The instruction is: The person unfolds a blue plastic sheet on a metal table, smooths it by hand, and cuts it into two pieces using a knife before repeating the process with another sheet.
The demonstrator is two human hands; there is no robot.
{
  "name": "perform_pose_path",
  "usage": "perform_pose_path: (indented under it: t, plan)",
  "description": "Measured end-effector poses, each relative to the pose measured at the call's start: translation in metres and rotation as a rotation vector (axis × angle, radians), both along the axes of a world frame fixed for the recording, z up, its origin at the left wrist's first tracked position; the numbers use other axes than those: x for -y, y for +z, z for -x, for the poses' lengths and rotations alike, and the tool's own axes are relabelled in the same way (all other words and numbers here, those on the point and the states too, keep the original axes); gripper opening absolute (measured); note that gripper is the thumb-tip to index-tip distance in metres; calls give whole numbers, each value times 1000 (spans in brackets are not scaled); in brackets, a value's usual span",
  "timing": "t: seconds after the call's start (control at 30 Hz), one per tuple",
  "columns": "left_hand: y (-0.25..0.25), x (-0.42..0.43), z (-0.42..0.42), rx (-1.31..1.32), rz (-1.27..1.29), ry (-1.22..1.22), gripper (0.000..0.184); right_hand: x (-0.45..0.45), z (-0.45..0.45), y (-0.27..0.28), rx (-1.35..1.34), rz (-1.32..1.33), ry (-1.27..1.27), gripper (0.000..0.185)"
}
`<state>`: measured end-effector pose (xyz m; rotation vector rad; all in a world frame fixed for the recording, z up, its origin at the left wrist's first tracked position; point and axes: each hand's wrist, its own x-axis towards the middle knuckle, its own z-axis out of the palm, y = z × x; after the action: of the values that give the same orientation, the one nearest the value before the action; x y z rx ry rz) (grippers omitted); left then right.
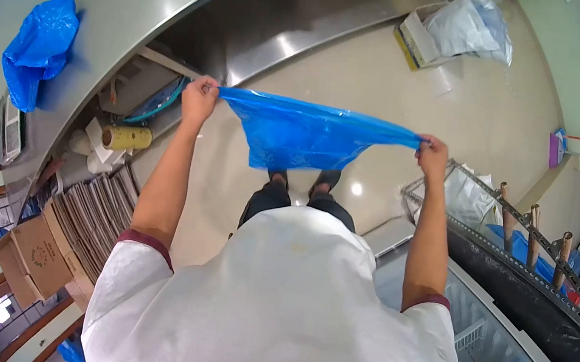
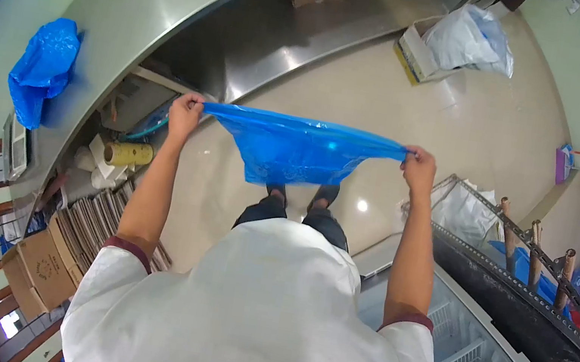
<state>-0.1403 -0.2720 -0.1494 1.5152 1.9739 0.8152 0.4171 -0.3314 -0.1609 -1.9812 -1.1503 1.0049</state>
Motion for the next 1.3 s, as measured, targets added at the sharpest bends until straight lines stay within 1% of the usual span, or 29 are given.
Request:
perform_pose_path:
  t: [0.03,0.1,0.13,0.17,0.27,0.3,0.4,0.47,0.57,0.67,0.77,0.8,0.87,0.97,1.0,1.03,1.07,1.1,1.13,1.17,1.23,1.27,1.3]
  plan:
    - [15,-13,1,38,24,25,11,-16,0,25,-15,-30,15,19]
    - [52,-18,-5,4,48,-51,12,-28,9,77,47,-67,58,19]
    - [64,-14,-7,-14,65,-85,13,-30,13,91,78,-80,82,19]
    - [69,-12,-7,-36,99,-91,12,-30,10,93,79,-60,104,15]
    - [55,0,-5,-42,-19,-2,9,-19,18,96,105,-101,34,17]
    - [48,3,-8,245,105,107,7,-15,17,88,135,-118,17,18]
    - [9,19,-28,888,79,446,6,5,27,44,-314,-189,-263,13]
    - [-8,41,-48,1121,14,597,7,25,39,17,-475,-192,-386,9]
    - [-40,83,-60,857,-42,652,6,64,44,-25,-430,-154,-492,8]
    - [-75,134,-43,499,8,414,4,106,35,-62,-345,-54,-448,8]
    - [-76,161,-44,365,72,381,4,132,35,-82,-332,25,-479,9]
    - [-77,162,-48,492,98,489,5,133,37,-78,-327,50,-488,10]
    - [-82,157,-55,742,146,715,9,129,43,-75,-589,62,-611,10]
    - [-72,134,-59,1244,317,962,13,105,56,-57,-911,94,-836,11]
    - [-78,125,-58,1309,326,996,15,97,58,-55,-1004,103,-918,12]
    - [-87,118,-56,1375,335,1029,17,93,52,-69,-1142,90,-993,17]
    - [-93,114,-55,1442,341,1058,19,102,36,-104,-1411,24,-824,18]
    - [-93,111,-55,1506,337,1023,19,112,15,-150,-1668,-49,-633,19]
    - [-94,108,-56,1570,331,983,20,116,4,-173,-1913,-128,-419,20]
    - [-94,105,-58,1636,323,939,20,108,11,-161,-1699,-58,-648,20]
    - [-82,98,-66,1495,363,985,21,82,36,-114,-1229,70,-1048,22]
    - [-77,95,-69,1423,382,1006,22,77,41,-98,-1140,86,-1007,23]
    - [-77,93,-66,1435,424,1003,21,73,44,-87,-1051,101,-965,24]
